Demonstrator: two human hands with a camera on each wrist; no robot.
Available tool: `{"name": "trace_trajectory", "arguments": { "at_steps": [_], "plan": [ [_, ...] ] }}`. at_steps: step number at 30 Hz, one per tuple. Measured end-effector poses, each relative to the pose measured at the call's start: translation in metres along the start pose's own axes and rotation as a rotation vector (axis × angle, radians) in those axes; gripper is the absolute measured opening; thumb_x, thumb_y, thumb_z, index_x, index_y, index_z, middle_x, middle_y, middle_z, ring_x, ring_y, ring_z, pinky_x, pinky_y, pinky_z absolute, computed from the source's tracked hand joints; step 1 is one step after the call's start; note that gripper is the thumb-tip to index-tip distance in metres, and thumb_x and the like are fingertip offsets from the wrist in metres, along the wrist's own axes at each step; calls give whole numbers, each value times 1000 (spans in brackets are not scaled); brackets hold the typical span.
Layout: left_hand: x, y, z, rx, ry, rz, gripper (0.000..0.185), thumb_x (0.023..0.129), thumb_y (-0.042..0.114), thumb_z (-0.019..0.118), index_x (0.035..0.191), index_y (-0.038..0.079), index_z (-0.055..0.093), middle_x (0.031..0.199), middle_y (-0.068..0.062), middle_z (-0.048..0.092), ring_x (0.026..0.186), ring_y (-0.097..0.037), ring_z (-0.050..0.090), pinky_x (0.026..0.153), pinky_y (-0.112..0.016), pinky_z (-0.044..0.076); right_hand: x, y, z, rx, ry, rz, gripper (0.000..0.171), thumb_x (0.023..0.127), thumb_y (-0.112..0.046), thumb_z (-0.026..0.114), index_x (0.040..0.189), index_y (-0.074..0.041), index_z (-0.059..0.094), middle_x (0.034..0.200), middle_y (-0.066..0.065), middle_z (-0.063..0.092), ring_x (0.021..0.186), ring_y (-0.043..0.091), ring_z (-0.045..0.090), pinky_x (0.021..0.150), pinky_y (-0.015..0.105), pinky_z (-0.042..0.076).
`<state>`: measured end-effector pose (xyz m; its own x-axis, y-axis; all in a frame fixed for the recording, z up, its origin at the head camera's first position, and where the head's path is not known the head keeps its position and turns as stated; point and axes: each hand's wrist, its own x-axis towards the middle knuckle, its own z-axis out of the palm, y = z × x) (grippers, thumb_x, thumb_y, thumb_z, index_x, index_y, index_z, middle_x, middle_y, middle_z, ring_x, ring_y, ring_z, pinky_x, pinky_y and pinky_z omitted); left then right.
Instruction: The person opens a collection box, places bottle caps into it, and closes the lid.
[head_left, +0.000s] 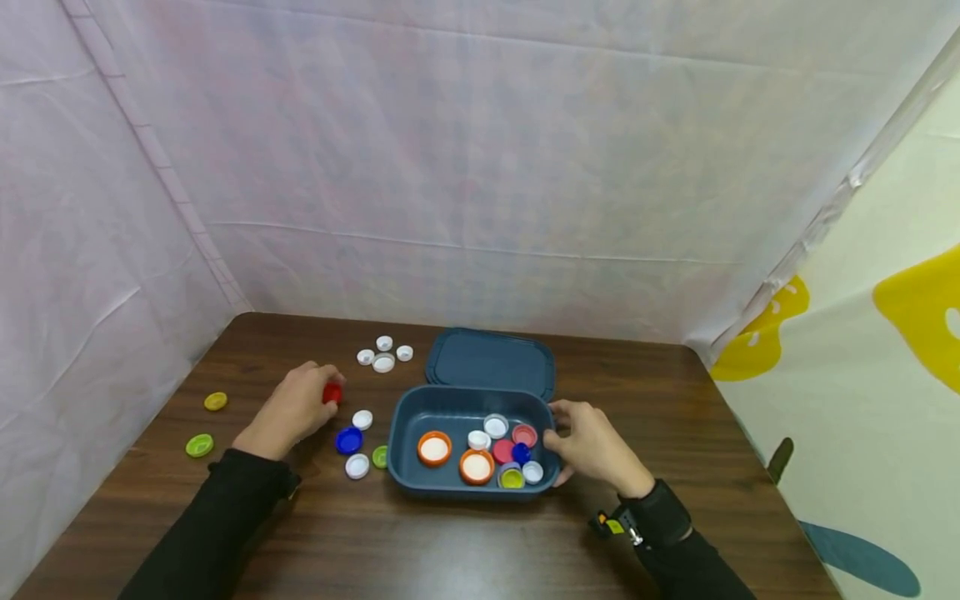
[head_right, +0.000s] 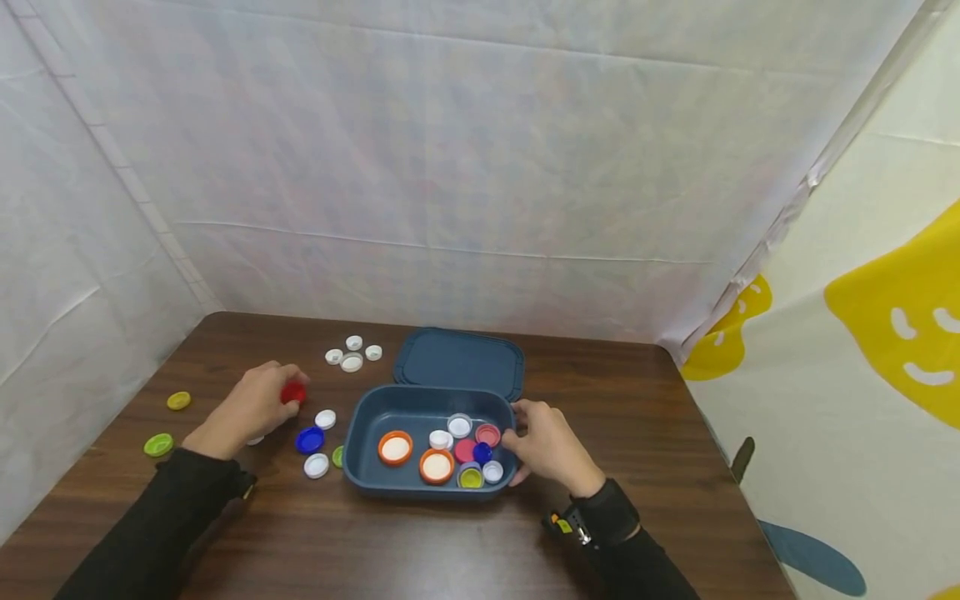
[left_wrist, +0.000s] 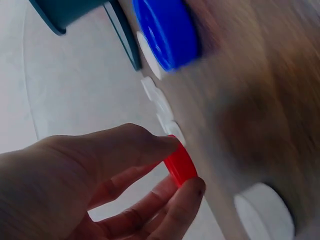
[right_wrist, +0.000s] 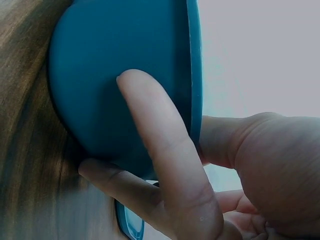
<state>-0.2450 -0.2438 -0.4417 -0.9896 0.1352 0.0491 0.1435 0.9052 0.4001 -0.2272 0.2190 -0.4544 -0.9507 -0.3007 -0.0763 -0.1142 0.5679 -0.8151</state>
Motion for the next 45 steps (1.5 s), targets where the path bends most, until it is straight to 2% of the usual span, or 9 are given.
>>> {"name": "trace_trajectory", "arguments": {
  "at_steps": [8, 13, 21, 24, 27, 32, 37, 42, 45],
  "plan": [
    [-6, 38, 6, -17, 86, 141, 38, 99, 2, 87, 136, -2, 77, 129, -27, 72, 113, -41, 74, 101, -63, 69, 0, -2, -2, -3, 7, 8, 49, 107, -4, 75, 152, 12, 64, 136, 36, 79, 69, 23, 83, 56, 46, 69],
    [-11, 62, 11, 8, 174, 291, 38, 96, 0, 90, 133, 0, 79, 127, -22, 74, 111, -36, 74, 95, -52, 72, 1, -3, -3, -6, 12, 18, 48, 107, -4, 75, 152, 11, 65, 135, 33, 80, 71, 22, 83, 56, 47, 69],
    [-30, 100, 31, 19, 190, 450, 41, 94, 1, 95, 133, 4, 81, 126, -14, 74, 109, -26, 73, 88, -37, 70, -2, -3, -4, 1, 1, 6, 47, 107, -4, 76, 151, 11, 66, 134, 33, 80, 71, 23, 83, 56, 47, 69],
    [-36, 110, 37, 15, 148, 507, 39, 95, 4, 95, 132, 5, 81, 125, -12, 74, 109, -24, 73, 88, -35, 69, -1, -3, -3, 0, 1, 5, 48, 107, -4, 75, 152, 11, 65, 134, 34, 80, 72, 23, 84, 56, 46, 69],
    [-40, 117, 42, 8, 63, 538, 36, 98, 8, 94, 132, 6, 81, 125, -11, 75, 108, -22, 75, 88, -34, 69, -1, -3, -2, -3, 0, 8, 48, 108, -4, 75, 153, 11, 65, 135, 34, 79, 73, 22, 84, 56, 44, 69],
    [-44, 121, 49, -31, -49, 532, 35, 103, 17, 91, 135, 7, 81, 125, -10, 75, 104, -20, 75, 87, -33, 69, -1, -3, -2, -9, 1, 14, 48, 108, -4, 74, 153, 12, 64, 136, 35, 79, 73, 22, 84, 57, 46, 69],
    [-45, 120, 48, -55, -45, 525, 33, 104, 19, 91, 133, 7, 81, 127, -11, 77, 108, -23, 78, 86, -32, 68, 0, -2, -2, -7, 3, 19, 47, 108, -3, 74, 152, 11, 65, 136, 35, 79, 72, 23, 84, 56, 47, 69],
    [-43, 118, 41, -46, -27, 501, 32, 105, 18, 89, 133, 6, 81, 129, -12, 77, 112, -26, 79, 88, -34, 68, 0, -2, -1, -5, 0, 17, 47, 108, -3, 74, 152, 11, 65, 136, 35, 79, 72, 23, 84, 57, 48, 69],
    [-41, 115, 35, -41, 2, 489, 32, 105, 15, 89, 134, 5, 81, 130, -12, 76, 108, -25, 78, 84, -31, 65, 0, -1, 0, -9, 4, 24, 48, 108, -3, 74, 152, 11, 65, 137, 35, 79, 71, 23, 83, 57, 48, 69]
  ]
}}
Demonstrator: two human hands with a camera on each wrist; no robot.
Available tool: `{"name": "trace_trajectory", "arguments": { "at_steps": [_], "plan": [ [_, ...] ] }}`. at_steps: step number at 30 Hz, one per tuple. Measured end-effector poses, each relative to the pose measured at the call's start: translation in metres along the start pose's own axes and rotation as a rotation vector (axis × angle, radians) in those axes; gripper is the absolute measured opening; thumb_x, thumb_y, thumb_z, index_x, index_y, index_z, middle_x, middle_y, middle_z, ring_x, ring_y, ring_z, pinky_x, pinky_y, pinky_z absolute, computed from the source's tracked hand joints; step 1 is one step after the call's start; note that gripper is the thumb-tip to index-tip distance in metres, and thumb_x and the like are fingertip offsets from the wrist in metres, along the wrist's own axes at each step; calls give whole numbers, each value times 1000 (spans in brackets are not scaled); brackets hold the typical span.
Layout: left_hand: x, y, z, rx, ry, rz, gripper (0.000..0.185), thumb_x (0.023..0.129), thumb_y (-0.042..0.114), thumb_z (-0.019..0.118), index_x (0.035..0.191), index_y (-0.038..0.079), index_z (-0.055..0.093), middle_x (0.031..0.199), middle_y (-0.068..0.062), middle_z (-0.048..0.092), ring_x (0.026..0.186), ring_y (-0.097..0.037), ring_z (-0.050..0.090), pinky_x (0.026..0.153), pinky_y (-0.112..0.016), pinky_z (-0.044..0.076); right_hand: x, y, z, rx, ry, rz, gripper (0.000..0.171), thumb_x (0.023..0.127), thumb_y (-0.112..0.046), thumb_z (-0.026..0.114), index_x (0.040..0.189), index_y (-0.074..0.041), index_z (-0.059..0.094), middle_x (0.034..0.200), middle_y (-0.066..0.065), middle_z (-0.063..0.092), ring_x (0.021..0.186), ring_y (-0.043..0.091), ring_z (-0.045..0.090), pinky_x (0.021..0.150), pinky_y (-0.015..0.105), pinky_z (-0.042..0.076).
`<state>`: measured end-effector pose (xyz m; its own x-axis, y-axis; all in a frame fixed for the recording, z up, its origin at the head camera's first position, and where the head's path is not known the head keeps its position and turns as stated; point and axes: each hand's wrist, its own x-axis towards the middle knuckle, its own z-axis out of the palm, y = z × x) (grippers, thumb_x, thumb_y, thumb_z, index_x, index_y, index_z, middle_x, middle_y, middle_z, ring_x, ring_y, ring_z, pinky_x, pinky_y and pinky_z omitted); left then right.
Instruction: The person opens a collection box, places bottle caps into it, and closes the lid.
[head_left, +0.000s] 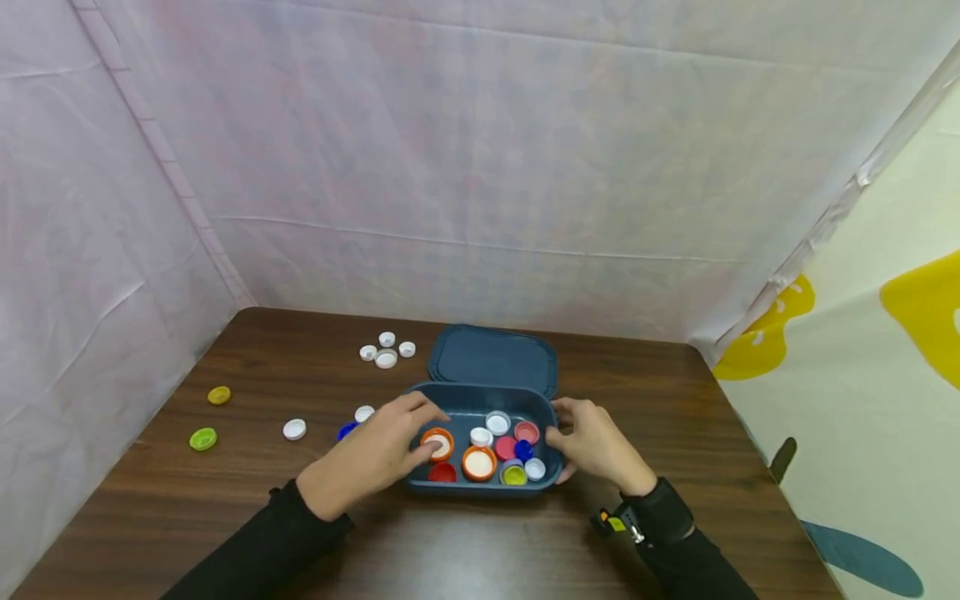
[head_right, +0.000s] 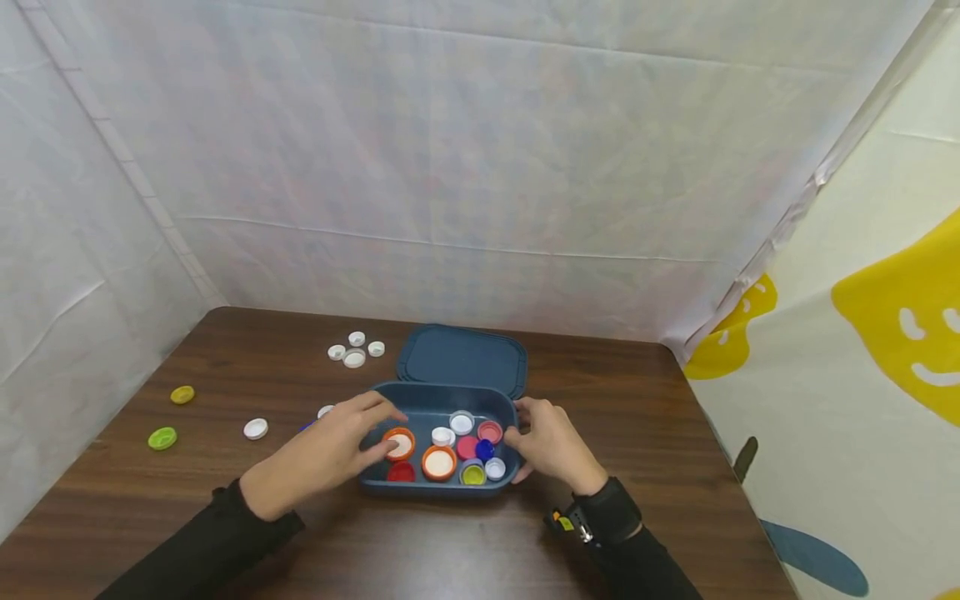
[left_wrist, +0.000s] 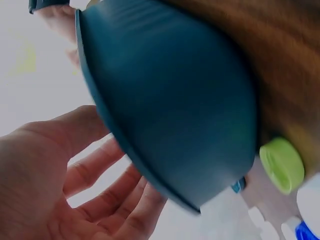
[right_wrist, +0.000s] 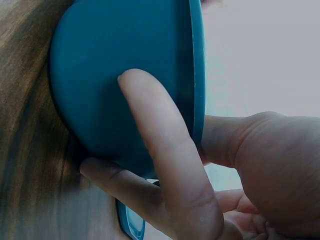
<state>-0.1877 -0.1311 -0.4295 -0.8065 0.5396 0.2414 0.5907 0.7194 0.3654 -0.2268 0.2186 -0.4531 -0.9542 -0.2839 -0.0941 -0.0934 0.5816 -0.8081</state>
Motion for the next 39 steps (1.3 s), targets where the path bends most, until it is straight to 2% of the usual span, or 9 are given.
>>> {"name": "trace_trajectory", "arguments": {
  "at_steps": [4, 7, 13, 16, 19, 25, 31, 39],
  "plan": [
    [3, -9, -8, -1, 69, -26, 32, 104, 13, 89, 135, 4, 81, 128, -14, 77, 106, -27, 78, 83, -32, 66, 1, -1, 0, -4, 12, 12, 49, 108, -3, 74, 153, 10, 65, 138, 35, 79, 69, 22, 83, 57, 48, 69],
    [7, -20, -13, -15, 113, -74, 31, 104, 12, 89, 133, 4, 81, 126, -15, 78, 109, -30, 79, 87, -38, 69, 1, 0, 0, -5, 13, 14, 49, 107, -3, 74, 153, 11, 65, 137, 34, 79, 68, 22, 82, 56, 48, 69],
    [19, -57, -16, -15, 150, -184, 31, 107, 13, 85, 136, 6, 80, 129, -15, 81, 115, -33, 80, 96, -50, 70, 1, 2, -1, 1, 3, 0, 48, 107, -4, 75, 152, 11, 65, 135, 34, 79, 70, 23, 83, 56, 47, 69],
    [26, -77, -14, -10, 150, -222, 32, 107, 12, 84, 137, 3, 79, 130, -19, 80, 115, -36, 80, 96, -52, 70, 0, 4, -1, 3, -6, -2, 49, 107, -5, 76, 152, 11, 65, 135, 33, 80, 75, 23, 84, 56, 48, 69],
    [33, -94, -13, 9, 144, -245, 33, 107, 11, 83, 137, -1, 78, 127, -24, 77, 108, -34, 78, 89, -50, 68, 0, 6, -1, 8, -6, 0, 49, 107, -5, 76, 152, 11, 65, 135, 33, 80, 77, 22, 85, 57, 49, 69],
    [50, -121, -11, 77, 104, -262, 33, 106, 9, 82, 137, -2, 77, 124, -25, 75, 102, -34, 71, 86, -48, 61, 2, 4, -1, 8, -3, -14, 49, 107, -4, 74, 153, 11, 65, 134, 36, 79, 66, 24, 83, 55, 47, 68],
    [61, -130, -7, 125, 84, -251, 34, 103, 7, 85, 135, -3, 78, 121, -26, 75, 108, -41, 73, 88, -51, 64, 1, 3, -2, 7, -5, -13, 51, 107, -3, 74, 155, 11, 63, 135, 37, 79, 63, 24, 82, 55, 47, 68],
    [67, -138, -3, 144, 31, -259, 32, 101, 6, 87, 130, -3, 79, 119, -26, 74, 109, -42, 74, 94, -54, 65, 2, 4, -1, 7, -2, -10, 50, 107, -3, 75, 154, 11, 64, 135, 36, 79, 66, 24, 83, 55, 46, 68]
  ]
}}
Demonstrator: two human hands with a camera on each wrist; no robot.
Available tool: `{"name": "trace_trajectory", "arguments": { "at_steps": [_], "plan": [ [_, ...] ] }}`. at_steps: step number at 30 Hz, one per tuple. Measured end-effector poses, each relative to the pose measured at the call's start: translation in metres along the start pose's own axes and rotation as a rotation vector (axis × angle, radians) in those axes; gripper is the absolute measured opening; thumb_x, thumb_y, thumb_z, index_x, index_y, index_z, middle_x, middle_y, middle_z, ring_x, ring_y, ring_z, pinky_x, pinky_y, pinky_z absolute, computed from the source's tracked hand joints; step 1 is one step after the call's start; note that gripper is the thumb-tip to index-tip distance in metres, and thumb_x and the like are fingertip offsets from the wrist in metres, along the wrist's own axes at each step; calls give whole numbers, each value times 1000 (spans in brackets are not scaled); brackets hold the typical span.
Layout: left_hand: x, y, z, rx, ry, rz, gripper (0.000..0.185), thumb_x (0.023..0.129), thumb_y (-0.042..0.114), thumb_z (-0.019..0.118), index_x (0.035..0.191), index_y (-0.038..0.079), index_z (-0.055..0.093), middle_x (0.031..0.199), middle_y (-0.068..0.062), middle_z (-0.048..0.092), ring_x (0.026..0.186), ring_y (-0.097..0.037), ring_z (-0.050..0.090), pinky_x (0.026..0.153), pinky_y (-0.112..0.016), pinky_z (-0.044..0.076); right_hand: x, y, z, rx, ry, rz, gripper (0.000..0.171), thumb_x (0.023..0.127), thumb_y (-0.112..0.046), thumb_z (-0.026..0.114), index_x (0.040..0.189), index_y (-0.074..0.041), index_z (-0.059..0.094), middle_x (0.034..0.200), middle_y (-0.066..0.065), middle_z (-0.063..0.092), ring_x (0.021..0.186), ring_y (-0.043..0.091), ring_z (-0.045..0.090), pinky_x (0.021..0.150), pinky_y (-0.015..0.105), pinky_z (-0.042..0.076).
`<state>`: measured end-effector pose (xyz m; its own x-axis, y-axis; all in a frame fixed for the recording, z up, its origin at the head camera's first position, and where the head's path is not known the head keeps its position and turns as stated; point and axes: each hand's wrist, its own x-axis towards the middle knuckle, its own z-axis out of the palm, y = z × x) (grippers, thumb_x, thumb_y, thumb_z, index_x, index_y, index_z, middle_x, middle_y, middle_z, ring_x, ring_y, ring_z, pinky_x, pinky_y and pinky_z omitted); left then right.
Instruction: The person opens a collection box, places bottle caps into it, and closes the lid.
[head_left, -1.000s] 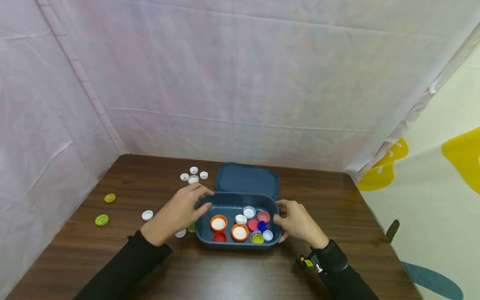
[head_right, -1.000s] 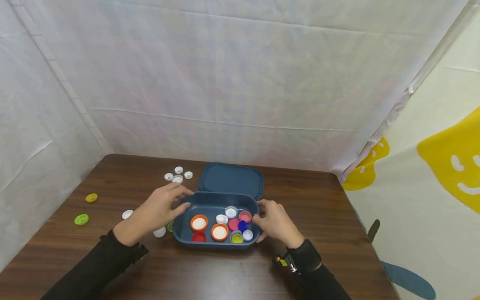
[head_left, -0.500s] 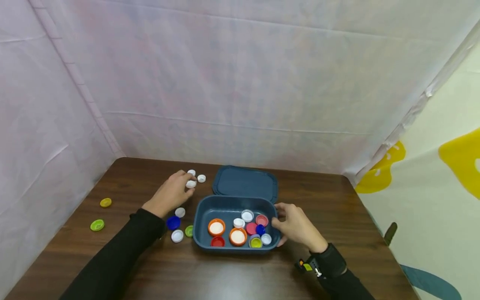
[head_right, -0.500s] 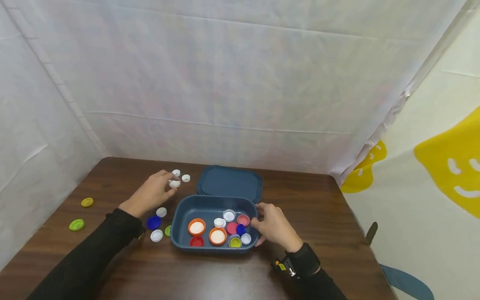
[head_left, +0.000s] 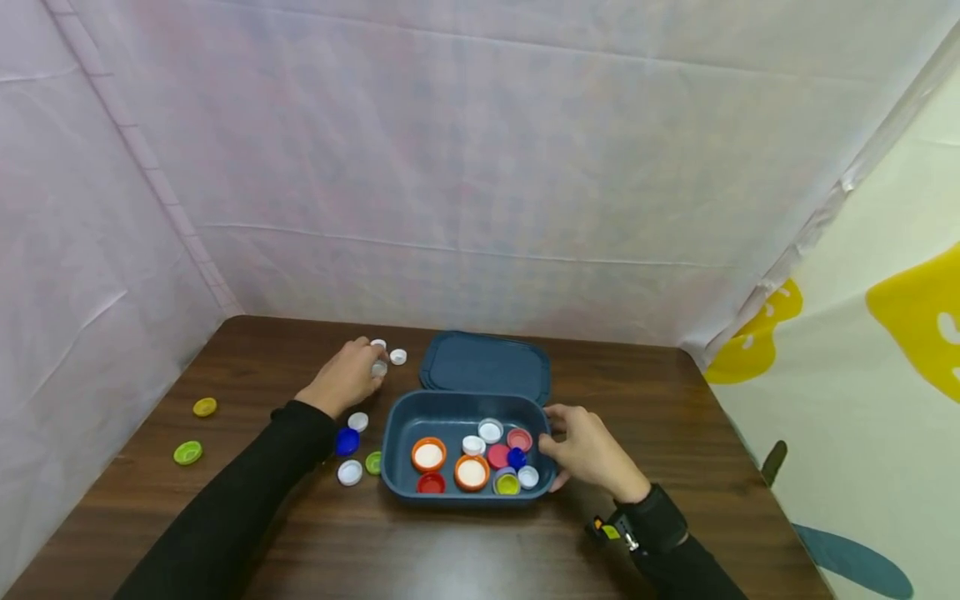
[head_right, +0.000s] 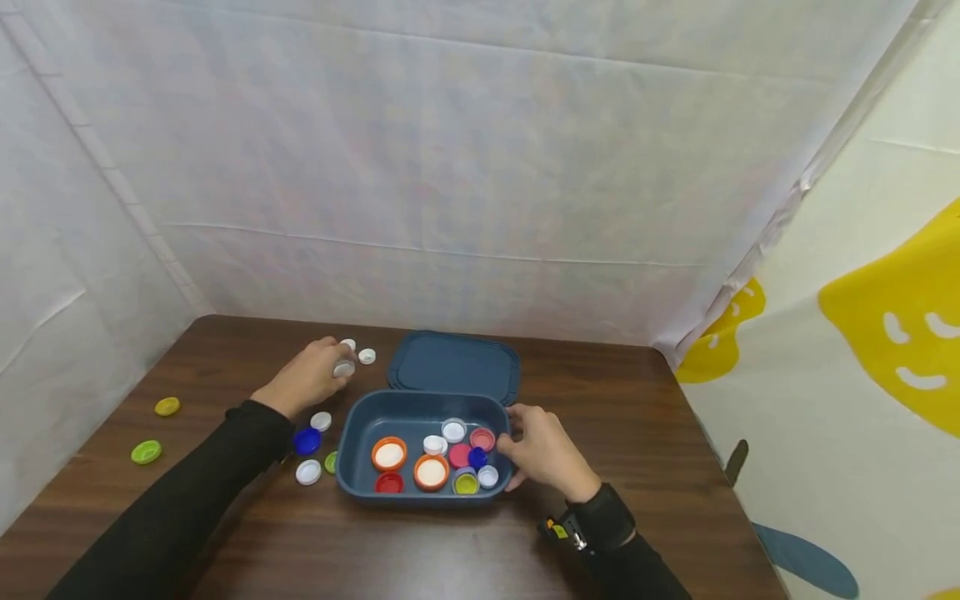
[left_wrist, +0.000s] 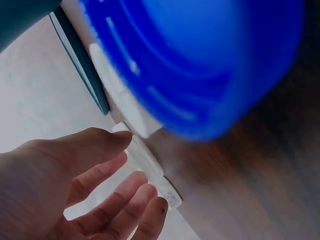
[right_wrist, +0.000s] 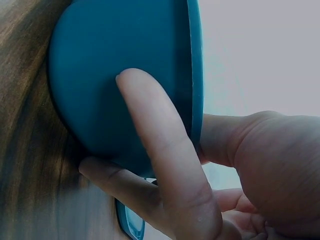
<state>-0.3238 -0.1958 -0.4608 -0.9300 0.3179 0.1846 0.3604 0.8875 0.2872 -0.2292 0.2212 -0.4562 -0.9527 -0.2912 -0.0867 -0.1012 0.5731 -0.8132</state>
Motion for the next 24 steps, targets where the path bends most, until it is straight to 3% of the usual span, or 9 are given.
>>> {"name": "trace_trajectory", "arguments": {
  "at_steps": [6, 14, 24],
  "plan": [
    [1, -2, 0, -11, -37, -10, 23, 101, 4, 86, 122, -2, 80, 116, -24, 73, 108, -39, 73, 94, -53, 64, 0, 1, 0, -1, -3, -6, 50, 107, -4, 76, 153, 11, 64, 135, 35, 79, 70, 23, 84, 55, 45, 68],
    [-2, 4, -7, -26, -85, -44, 22, 103, 5, 86, 123, -1, 80, 118, -23, 78, 112, -38, 76, 99, -54, 66, 0, -1, 0, 0, -5, -13, 49, 107, -4, 76, 152, 12, 65, 133, 35, 80, 70, 23, 84, 55, 45, 68],
    [-20, 21, -21, -76, 1, 15, 29, 103, 8, 87, 130, -1, 80, 123, -21, 78, 111, -36, 76, 97, -53, 67, -2, -4, -2, 1, -20, -15, 49, 108, -4, 75, 153, 12, 64, 135, 35, 79, 70, 23, 84, 55, 43, 68]
  ]
}}
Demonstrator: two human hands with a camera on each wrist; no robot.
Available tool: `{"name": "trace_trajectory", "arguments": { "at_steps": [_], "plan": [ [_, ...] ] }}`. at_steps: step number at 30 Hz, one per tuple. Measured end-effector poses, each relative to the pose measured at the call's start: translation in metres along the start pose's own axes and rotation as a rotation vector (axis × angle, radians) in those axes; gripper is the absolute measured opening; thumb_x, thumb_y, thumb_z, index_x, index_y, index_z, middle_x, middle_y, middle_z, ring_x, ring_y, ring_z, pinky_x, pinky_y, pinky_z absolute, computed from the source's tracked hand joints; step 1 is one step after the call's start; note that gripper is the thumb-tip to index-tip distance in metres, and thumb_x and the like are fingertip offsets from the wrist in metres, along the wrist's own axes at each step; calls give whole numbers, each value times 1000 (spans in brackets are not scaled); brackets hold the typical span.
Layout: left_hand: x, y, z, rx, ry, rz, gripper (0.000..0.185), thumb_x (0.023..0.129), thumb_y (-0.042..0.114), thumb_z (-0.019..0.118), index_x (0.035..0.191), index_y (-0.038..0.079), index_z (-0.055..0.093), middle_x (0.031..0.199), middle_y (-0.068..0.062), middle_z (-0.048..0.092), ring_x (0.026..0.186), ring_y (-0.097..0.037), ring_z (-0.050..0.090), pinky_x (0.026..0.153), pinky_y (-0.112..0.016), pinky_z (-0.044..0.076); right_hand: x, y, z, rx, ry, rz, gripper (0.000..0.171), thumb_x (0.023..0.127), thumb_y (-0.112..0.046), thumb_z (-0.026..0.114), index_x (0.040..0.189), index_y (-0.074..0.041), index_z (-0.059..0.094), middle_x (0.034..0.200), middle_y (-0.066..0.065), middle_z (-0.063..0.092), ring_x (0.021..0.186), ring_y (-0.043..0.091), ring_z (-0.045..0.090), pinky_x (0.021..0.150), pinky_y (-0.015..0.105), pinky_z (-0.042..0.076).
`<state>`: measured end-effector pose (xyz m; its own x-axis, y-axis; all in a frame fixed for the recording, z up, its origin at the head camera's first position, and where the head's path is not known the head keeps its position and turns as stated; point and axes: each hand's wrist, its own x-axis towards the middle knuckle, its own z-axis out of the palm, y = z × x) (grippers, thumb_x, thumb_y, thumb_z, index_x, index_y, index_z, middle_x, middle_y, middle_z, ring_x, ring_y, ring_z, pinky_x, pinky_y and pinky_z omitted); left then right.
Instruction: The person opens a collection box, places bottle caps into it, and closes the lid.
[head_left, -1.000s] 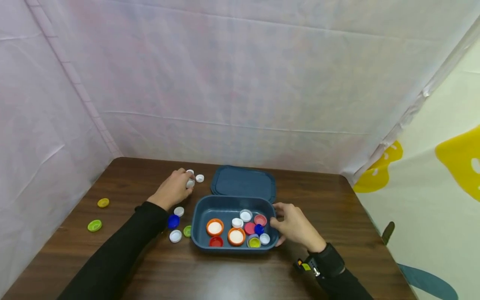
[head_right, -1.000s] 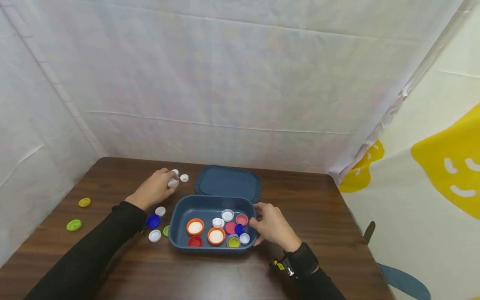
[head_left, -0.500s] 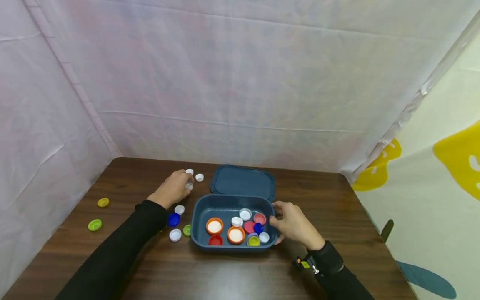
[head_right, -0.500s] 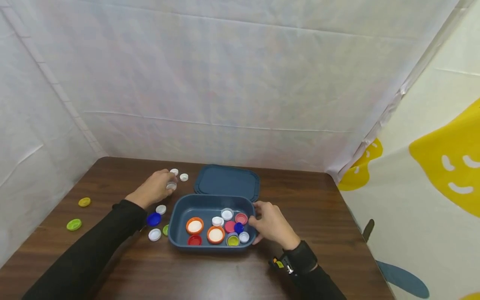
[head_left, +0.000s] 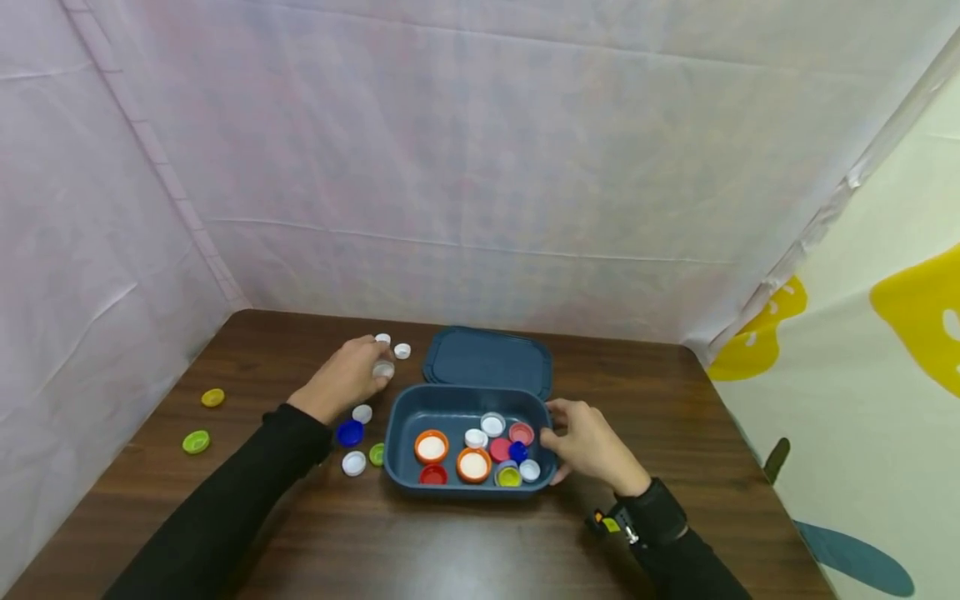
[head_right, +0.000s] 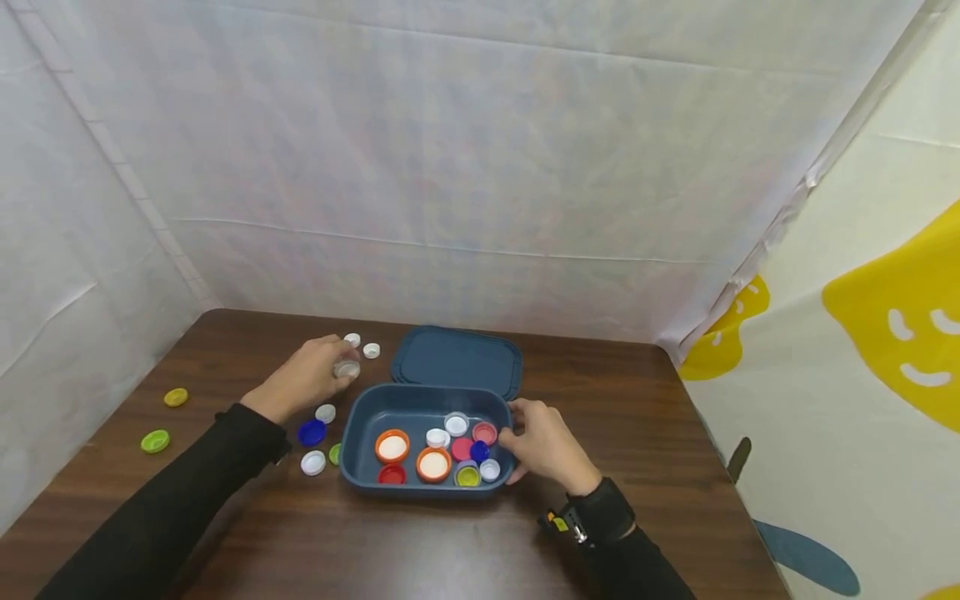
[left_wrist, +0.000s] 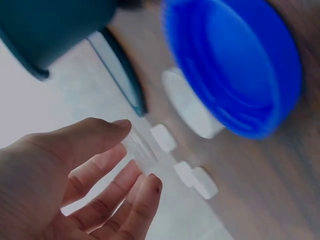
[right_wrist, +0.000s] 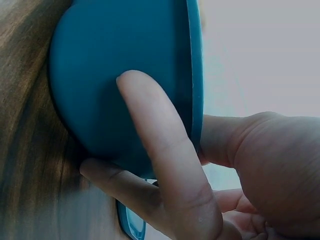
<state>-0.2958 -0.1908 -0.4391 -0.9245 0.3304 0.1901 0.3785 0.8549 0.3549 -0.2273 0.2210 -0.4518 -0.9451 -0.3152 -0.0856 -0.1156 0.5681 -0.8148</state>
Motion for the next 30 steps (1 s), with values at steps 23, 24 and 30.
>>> {"name": "trace_trajectory", "arguments": {
  "at_steps": [23, 24, 30],
  "plan": [
    [-26, 113, 8, 44, -96, 347, 33, 101, 17, 94, 130, 10, 82, 120, -11, 74, 102, -21, 70, 88, -32, 69, -1, 1, 0, -6, 9, 19, 50, 108, -5, 76, 154, 12, 64, 137, 35, 79, 68, 23, 83, 57, 47, 69],
    [-26, 116, 10, 45, -116, 350, 33, 101, 18, 94, 131, 10, 82, 120, -11, 74, 102, -20, 70, 88, -31, 69, -1, 1, 1, -7, 11, 20, 51, 108, -5, 76, 155, 11, 63, 137, 35, 79, 68, 22, 83, 57, 47, 69],
    [-24, 118, 19, 40, -214, 324, 37, 104, 20, 91, 137, 9, 80, 125, -13, 75, 96, -17, 67, 87, -30, 67, 1, 3, 2, -10, 12, 20, 52, 109, -5, 75, 156, 12, 62, 137, 35, 79, 64, 23, 82, 56, 45, 68]
  ]
}}
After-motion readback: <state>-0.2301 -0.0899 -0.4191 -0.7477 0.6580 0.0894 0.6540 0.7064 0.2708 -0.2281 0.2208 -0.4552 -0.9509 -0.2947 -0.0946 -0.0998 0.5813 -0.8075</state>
